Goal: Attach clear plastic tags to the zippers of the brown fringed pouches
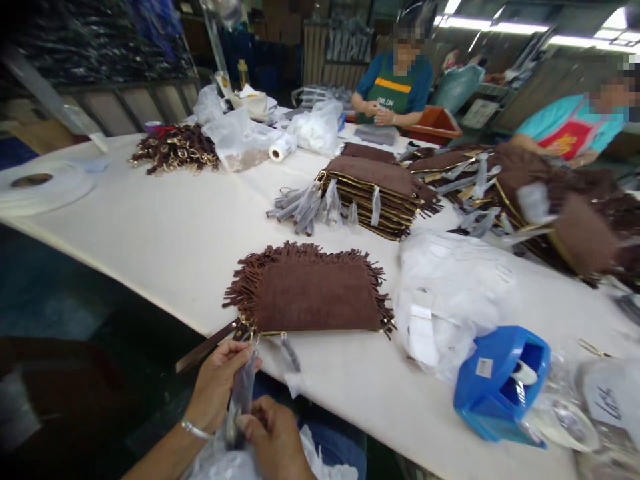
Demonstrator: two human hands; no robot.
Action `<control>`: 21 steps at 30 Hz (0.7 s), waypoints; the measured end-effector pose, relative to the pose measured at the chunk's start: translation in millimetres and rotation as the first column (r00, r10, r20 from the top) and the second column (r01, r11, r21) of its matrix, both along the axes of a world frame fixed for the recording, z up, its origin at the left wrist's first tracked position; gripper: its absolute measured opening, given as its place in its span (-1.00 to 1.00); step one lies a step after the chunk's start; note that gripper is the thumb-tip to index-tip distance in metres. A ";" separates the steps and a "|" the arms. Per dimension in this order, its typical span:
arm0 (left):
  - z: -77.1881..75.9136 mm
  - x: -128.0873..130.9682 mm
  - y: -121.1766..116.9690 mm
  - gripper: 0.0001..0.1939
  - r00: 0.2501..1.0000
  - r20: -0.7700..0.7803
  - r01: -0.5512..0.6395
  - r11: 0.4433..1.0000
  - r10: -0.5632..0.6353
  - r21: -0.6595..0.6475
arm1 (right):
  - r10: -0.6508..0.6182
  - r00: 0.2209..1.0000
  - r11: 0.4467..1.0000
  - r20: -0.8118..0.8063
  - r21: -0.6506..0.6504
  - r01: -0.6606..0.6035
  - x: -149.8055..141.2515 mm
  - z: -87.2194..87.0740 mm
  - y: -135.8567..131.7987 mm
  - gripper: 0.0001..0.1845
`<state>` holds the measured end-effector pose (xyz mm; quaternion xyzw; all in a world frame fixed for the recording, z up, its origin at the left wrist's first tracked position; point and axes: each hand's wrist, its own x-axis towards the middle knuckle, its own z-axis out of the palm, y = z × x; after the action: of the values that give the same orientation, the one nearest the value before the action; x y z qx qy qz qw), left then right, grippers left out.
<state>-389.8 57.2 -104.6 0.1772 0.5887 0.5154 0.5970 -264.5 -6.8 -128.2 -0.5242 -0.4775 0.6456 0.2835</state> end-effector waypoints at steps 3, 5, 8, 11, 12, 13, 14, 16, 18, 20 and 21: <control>2.7 -4.2 1.5 -0.74 0.999 0.001 0.050 0.999 -0.050 0.008 | -0.160 0.983 0.979 0.089 0.141 0.147 4.8 13.7 7.5 -0.75; 5.9 -6.4 1.7 -0.76 0.997 0.005 0.072 0.997 -0.072 0.010 | -0.251 0.963 0.948 0.100 0.224 0.224 3.3 19.4 15.1 -0.70; 9.0 -9.5 1.7 -0.77 0.997 0.015 0.078 0.997 -0.078 0.026 | -0.269 0.961 0.929 0.068 0.283 0.240 -6.1 20.8 27.1 -0.66; 7.9 -13.1 1.5 -0.79 0.995 0.025 0.095 0.994 -0.097 0.061 | -0.251 0.963 0.914 0.103 0.354 0.200 -16.5 18.5 35.1 -0.69; 6.7 -14.4 1.5 -0.80 0.994 0.022 0.102 0.992 -0.103 0.069 | -0.246 0.961 0.905 0.123 0.383 0.183 -18.8 17.8 36.5 -0.70; 5.4 -15.5 1.7 -0.80 0.994 0.013 0.105 0.992 -0.106 0.072 | -0.240 0.960 0.896 0.144 0.413 0.162 -20.4 17.1 37.6 -0.71; 4.0 -16.6 2.1 -0.81 0.994 0.003 0.105 0.992 -0.105 0.072 | -0.232 0.958 0.886 0.166 0.443 0.138 -21.2 16.6 38.5 -0.72; 1.7 -18.4 3.7 -0.81 0.994 -0.018 0.104 0.992 -0.103 0.072 | -0.215 0.953 0.861 0.212 0.502 0.082 -21.3 16.2 41.1 -0.72; 0.8 -20.2 6.0 -0.80 0.993 -0.027 0.113 0.991 -0.112 0.073 | -0.185 0.947 0.837 0.264 0.547 0.011 -20.2 17.5 45.0 -0.70; 2.3 -22.9 7.2 -0.79 0.991 -0.026 0.134 0.989 -0.133 0.067 | -0.160 0.936 0.818 0.315 0.572 -0.053 -18.7 21.6 48.9 -0.69; 3.9 -24.7 7.0 -0.77 0.988 -0.028 0.152 0.987 -0.151 0.059 | -0.146 0.930 0.812 0.337 0.577 -0.082 -18.1 24.6 50.0 -0.68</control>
<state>-414.5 64.2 -100.7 0.2456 0.5646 0.4840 0.6218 -282.6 43.2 -103.6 -0.5310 -0.6869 0.3544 0.3474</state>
